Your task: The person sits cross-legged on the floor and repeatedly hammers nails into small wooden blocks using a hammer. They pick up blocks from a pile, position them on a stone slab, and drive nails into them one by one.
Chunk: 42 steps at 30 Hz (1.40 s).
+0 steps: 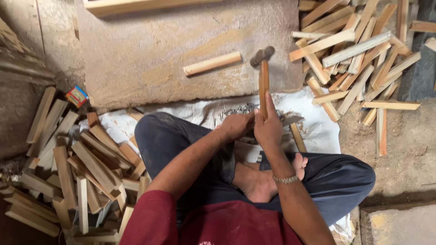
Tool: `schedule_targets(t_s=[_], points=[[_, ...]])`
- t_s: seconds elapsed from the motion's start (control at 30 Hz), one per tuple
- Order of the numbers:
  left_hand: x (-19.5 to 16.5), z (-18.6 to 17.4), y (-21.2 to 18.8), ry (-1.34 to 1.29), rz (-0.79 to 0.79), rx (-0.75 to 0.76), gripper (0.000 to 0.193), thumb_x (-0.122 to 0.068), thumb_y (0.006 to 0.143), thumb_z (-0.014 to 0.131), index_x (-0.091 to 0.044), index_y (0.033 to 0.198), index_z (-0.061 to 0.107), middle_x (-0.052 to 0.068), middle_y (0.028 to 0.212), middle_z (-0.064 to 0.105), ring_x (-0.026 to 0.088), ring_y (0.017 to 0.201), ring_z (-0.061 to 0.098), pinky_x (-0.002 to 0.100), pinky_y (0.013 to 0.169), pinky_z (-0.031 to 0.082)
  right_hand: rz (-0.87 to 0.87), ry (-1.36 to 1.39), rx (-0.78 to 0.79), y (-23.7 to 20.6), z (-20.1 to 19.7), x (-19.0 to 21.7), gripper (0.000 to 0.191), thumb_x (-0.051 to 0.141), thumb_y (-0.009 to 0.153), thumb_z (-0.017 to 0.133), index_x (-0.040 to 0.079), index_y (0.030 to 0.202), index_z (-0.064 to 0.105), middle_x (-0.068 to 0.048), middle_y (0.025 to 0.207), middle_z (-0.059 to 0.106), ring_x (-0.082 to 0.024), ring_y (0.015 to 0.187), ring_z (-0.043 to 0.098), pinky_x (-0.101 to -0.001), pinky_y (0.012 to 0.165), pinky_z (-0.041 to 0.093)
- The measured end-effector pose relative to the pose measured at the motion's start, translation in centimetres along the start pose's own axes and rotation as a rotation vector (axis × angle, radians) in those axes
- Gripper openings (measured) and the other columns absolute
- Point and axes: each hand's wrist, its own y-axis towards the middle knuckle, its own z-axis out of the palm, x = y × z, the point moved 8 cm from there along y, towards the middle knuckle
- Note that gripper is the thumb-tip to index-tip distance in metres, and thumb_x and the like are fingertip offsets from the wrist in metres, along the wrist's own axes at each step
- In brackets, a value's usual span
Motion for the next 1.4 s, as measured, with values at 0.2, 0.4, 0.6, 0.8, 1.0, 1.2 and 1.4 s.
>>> schedule_targets(t_s=[0.2, 0.4, 0.6, 0.8, 1.0, 1.2, 1.4], points=[[-0.3, -0.2, -0.2, 0.002, 0.071, -0.025, 0.025, -0.029, 0.097, 0.061, -0.011, 0.114, 0.066, 0.018, 0.089, 0.075, 0.042, 0.084, 0.071, 0.054, 0.075, 0.055, 0.001, -0.044, 0.147, 2.1, 0.4, 1.8, 0.065, 0.024, 0.097, 0.062, 0.027, 0.158, 0.041, -0.012, 0.144, 0.061, -0.04, 0.125, 0.062, -0.0461, 0.104, 0.05], [1.7, -0.4, -0.5, -0.388, 0.001, -0.139, 0.017, -0.008, 0.085, 0.074, -0.003, 0.1, 0.067, 0.016, 0.088, 0.076, 0.031, 0.081, 0.074, 0.042, 0.073, 0.059, 0.118, 0.361, 0.15, -1.8, -0.1, -1.5, 0.07, 0.01, 0.098, 0.066, 0.019, 0.162, 0.039, -0.008, 0.126, 0.071, -0.021, 0.076, 0.064, -0.0344, 0.062, 0.056], [3.2, -3.0, -1.2, -0.736, -0.025, -0.31, 0.025, -0.006, 0.091, 0.076, 0.0, 0.114, 0.074, 0.009, 0.099, 0.079, 0.014, 0.088, 0.073, 0.029, 0.077, 0.059, 0.468, 0.741, 0.248, -5.4, 0.7, -4.8, 0.076, 0.01, 0.098, 0.061, 0.024, 0.164, 0.027, 0.001, 0.071, 0.058, -0.004, 0.049, 0.047, -0.0219, 0.041, 0.042], [3.1, -6.3, -1.6, -0.834, -0.108, -0.365, 0.025, -0.011, 0.095, 0.072, -0.001, 0.117, 0.072, 0.011, 0.098, 0.079, 0.013, 0.086, 0.075, 0.026, 0.079, 0.063, 0.493, 0.941, 0.26, -5.9, 1.4, -5.1, 0.077, 0.01, 0.099, 0.059, 0.022, 0.166, 0.023, 0.0, 0.072, 0.057, -0.004, 0.05, 0.048, -0.0215, 0.042, 0.043], [2.1, -9.8, -1.6, -1.206, -0.075, -0.419, 0.019, -0.007, 0.099, 0.065, 0.001, 0.115, 0.072, 0.012, 0.106, 0.074, 0.017, 0.086, 0.072, 0.033, 0.077, 0.065, 0.501, 0.993, 0.291, -5.8, 1.1, -4.7, 0.078, 0.009, 0.099, 0.058, 0.022, 0.166, 0.021, 0.0, 0.071, 0.056, -0.005, 0.05, 0.048, -0.0222, 0.043, 0.043], [3.1, -12.1, -1.3, -1.104, -0.069, -0.555, 0.016, -0.009, 0.102, 0.063, -0.003, 0.112, 0.074, 0.014, 0.107, 0.073, 0.018, 0.091, 0.073, 0.032, 0.08, 0.067, 0.501, 1.066, 0.296, -5.8, 1.0, -4.5, 0.078, 0.008, 0.099, 0.058, 0.021, 0.166, 0.021, 0.0, 0.073, 0.056, -0.005, 0.051, 0.048, -0.0219, 0.045, 0.044], [6.1, -16.4, 2.3, -0.576, -0.077, -0.706, 0.012, -0.013, 0.1, 0.068, -0.007, 0.107, 0.076, 0.011, 0.107, 0.078, 0.011, 0.08, 0.072, 0.027, 0.064, 0.064, 0.531, 1.013, 0.304, -5.8, 1.1, -4.7, 0.077, 0.009, 0.098, 0.058, 0.02, 0.166, 0.022, -0.001, 0.072, 0.056, -0.005, 0.05, 0.048, -0.0226, 0.043, 0.043]])
